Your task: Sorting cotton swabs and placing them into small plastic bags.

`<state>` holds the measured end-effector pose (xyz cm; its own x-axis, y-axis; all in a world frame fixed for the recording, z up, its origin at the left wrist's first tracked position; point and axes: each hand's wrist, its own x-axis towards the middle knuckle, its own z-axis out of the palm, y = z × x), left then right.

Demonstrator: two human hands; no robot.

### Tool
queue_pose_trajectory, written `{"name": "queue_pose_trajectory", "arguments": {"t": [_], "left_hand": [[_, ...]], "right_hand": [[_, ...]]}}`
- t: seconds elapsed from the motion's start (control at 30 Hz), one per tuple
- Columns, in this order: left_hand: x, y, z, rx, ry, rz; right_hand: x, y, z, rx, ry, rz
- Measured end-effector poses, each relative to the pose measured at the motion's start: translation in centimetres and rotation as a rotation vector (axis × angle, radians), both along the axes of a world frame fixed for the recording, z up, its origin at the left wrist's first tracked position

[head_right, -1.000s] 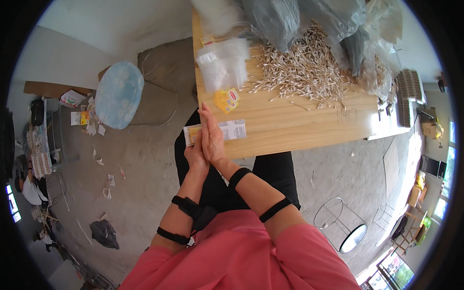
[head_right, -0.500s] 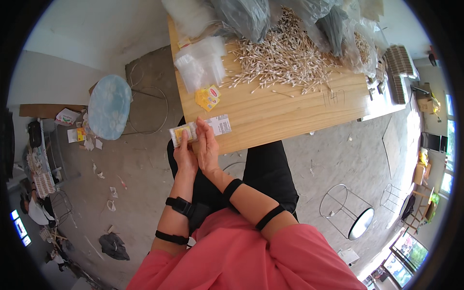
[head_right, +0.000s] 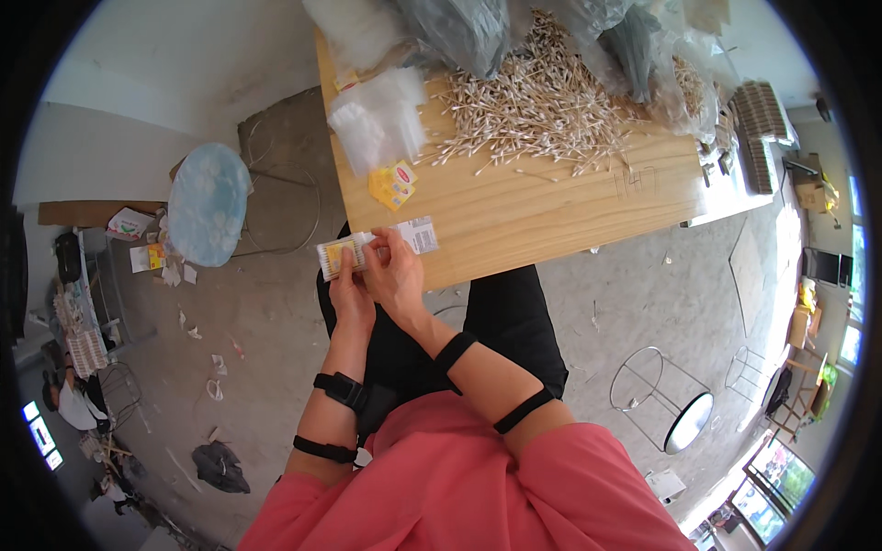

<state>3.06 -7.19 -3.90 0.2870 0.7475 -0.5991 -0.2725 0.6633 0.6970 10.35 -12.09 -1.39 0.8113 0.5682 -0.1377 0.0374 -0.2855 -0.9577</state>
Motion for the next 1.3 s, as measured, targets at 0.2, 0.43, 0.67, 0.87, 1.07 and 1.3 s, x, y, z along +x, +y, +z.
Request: {"name": "queue_pose_trajectory", "arguments": {"t": [0.2, 0.43, 0.67, 0.87, 1.07, 1.3], "left_hand": [[-0.2, 0.2, -0.5, -0.033, -0.01, -0.017], [0.0, 0.0, -0.2, -0.021, -0.004, 0.032], [-0.4, 0.3, -1.1, -0.026, -0.058, -0.005], [-0.2, 0.2, -1.0, -0.052, -0.021, 0.024], [-0.2, 0.3, -1.3, -0.037, 0.005, 0.09], [-0.1, 0.3, -0.8, -0.085, -0.074, 0.076]], "right_hand": [[-0.2, 1.3, -0.1, -0.083, -0.091, -0.03], [-0.4, 1.3, -0.1, -0.121, -0.113, -0.04], [0.1, 1.3, -0.3, -0.072, -0.113, 0.076], [-0.5, 1.0, -0.7, -0.1, -0.133, -0.052], [0.8, 0.1, -0.2, -0.069, -0.123, 0.016], [-0.6, -1.0, -1.0, 0.014, -0.268, 0.133]]}}
